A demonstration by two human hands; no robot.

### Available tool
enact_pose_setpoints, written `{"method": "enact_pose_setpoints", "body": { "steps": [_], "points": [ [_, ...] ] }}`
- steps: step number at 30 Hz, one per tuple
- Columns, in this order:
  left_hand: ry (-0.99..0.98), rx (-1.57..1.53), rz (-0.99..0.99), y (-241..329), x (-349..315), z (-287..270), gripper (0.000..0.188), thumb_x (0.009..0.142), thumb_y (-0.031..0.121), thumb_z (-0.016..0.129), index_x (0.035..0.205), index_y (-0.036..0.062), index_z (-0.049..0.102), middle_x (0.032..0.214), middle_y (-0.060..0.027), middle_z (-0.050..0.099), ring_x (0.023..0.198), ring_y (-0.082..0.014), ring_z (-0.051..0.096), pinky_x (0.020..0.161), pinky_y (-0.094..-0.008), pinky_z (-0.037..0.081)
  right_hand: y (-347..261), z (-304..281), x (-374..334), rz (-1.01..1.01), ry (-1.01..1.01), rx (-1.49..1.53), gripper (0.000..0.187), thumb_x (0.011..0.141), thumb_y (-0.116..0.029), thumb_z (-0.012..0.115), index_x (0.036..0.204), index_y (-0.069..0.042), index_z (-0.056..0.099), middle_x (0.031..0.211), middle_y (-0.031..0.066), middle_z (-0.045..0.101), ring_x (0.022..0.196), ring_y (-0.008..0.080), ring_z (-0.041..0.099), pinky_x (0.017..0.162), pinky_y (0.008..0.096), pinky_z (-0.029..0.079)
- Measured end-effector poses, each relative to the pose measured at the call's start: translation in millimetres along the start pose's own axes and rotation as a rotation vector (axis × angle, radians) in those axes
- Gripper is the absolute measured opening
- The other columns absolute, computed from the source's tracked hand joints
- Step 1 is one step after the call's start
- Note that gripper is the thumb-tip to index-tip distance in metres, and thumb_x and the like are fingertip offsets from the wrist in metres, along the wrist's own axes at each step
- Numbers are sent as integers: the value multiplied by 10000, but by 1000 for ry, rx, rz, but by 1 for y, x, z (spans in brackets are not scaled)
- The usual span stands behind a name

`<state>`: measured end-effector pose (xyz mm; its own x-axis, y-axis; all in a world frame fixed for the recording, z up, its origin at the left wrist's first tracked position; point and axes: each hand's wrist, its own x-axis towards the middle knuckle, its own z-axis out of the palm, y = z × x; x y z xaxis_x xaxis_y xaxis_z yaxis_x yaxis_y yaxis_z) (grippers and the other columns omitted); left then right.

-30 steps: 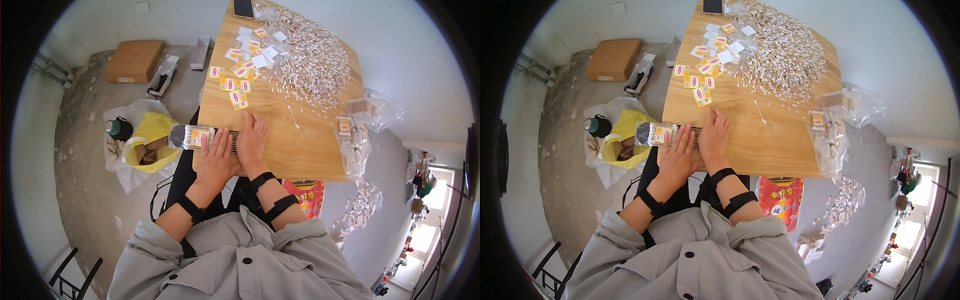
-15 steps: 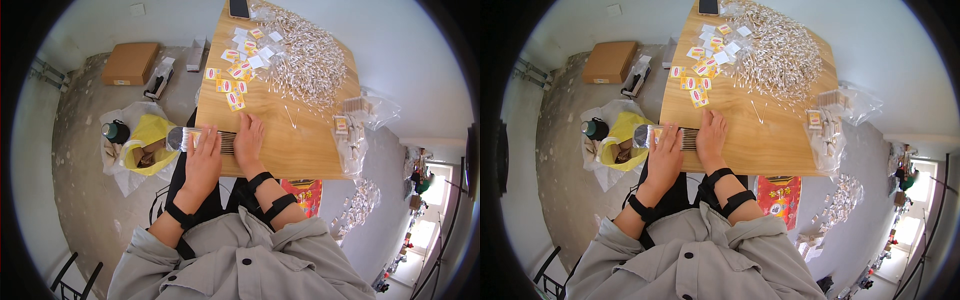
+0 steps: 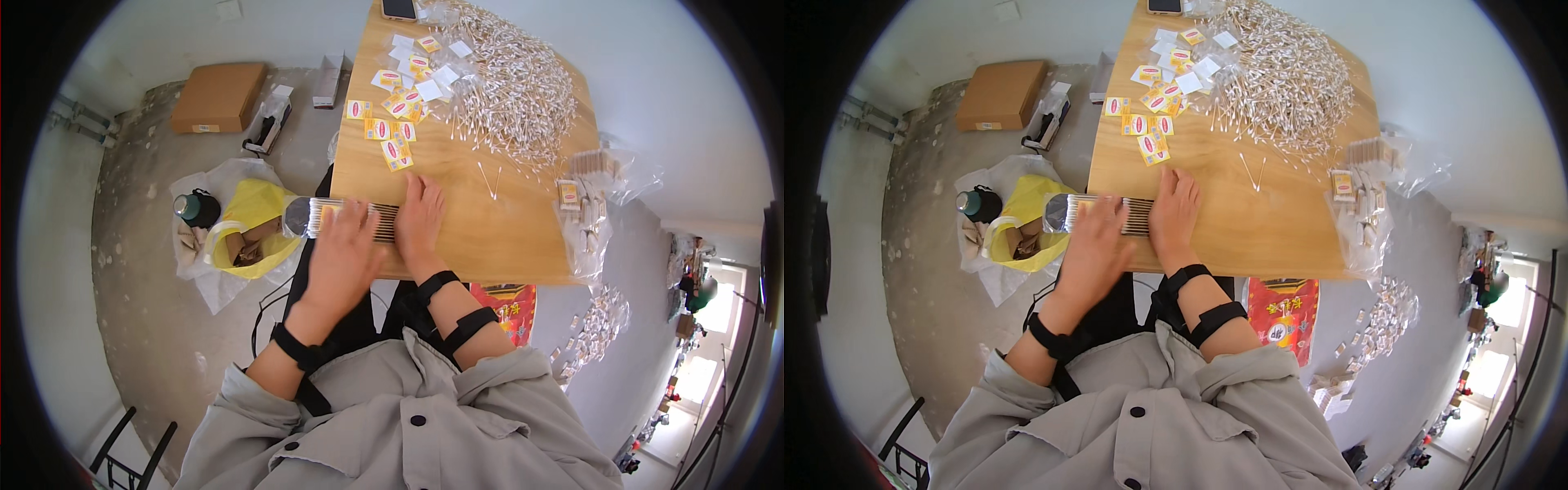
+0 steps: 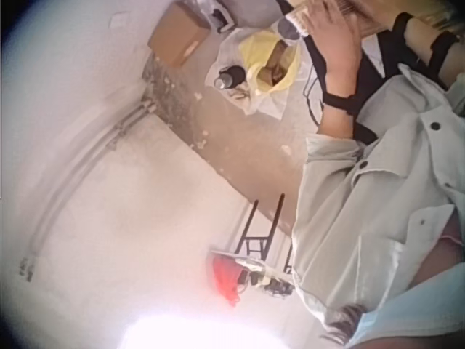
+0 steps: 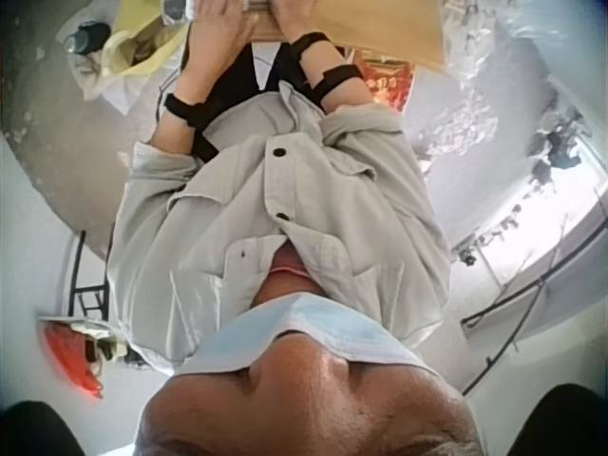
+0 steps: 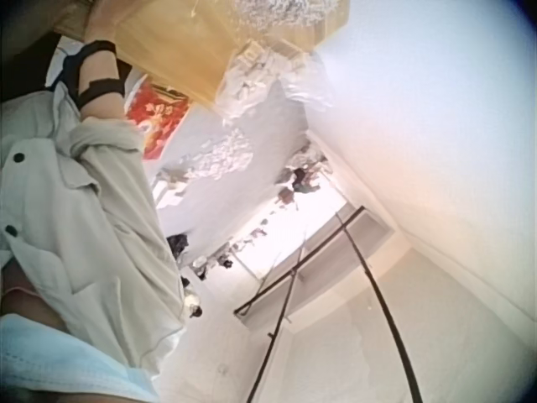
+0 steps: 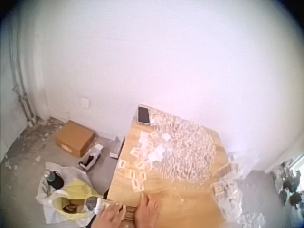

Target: Manually packaging small cotton swabs into a plastic case and applying labels.

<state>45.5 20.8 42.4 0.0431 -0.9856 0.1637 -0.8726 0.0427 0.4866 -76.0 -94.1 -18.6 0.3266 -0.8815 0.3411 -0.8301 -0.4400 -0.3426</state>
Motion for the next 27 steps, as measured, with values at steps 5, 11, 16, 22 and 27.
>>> {"method": "enact_pose_setpoints", "body": {
  "steps": [5,11,16,22,27],
  "points": [
    [400,-216,-249,-37,5,-22,459,792,96,691,1227,31,559,1286,-165,534,1290,-350,433,1088,-498,323,-1,-2,1,-34,-17,-21,368,877,-40,495,1244,-31,515,1178,146,483,1138,333,457,996,422,362],
    [70,-34,76,-18,13,-3,491,721,87,730,1194,70,599,1269,-76,567,1330,-275,420,1143,-506,244,1,0,0,-29,-6,-31,368,881,-43,500,1249,-37,512,1172,141,475,1137,327,454,993,417,369],
    [22,105,132,-21,15,24,497,727,106,728,1204,68,594,1320,-90,542,1334,-269,416,1145,-512,237,-1,1,0,-20,-10,15,437,812,2,498,1247,-39,518,1178,149,477,1133,339,446,992,426,358],
    [195,-19,49,-23,17,4,502,748,106,717,1223,41,570,1346,-130,520,1319,-315,423,1121,-490,274,0,-2,1,2,-29,-14,365,884,-51,507,1248,-27,512,1175,140,475,1148,329,440,1003,417,356],
    [531,-245,-353,-73,10,-6,456,800,157,731,1193,9,555,1229,-173,542,1167,-313,506,978,-397,414,1,1,1,-28,2,-44,351,875,-37,507,1226,-21,533,1152,143,483,1128,338,451,996,428,360]
  ]
}}
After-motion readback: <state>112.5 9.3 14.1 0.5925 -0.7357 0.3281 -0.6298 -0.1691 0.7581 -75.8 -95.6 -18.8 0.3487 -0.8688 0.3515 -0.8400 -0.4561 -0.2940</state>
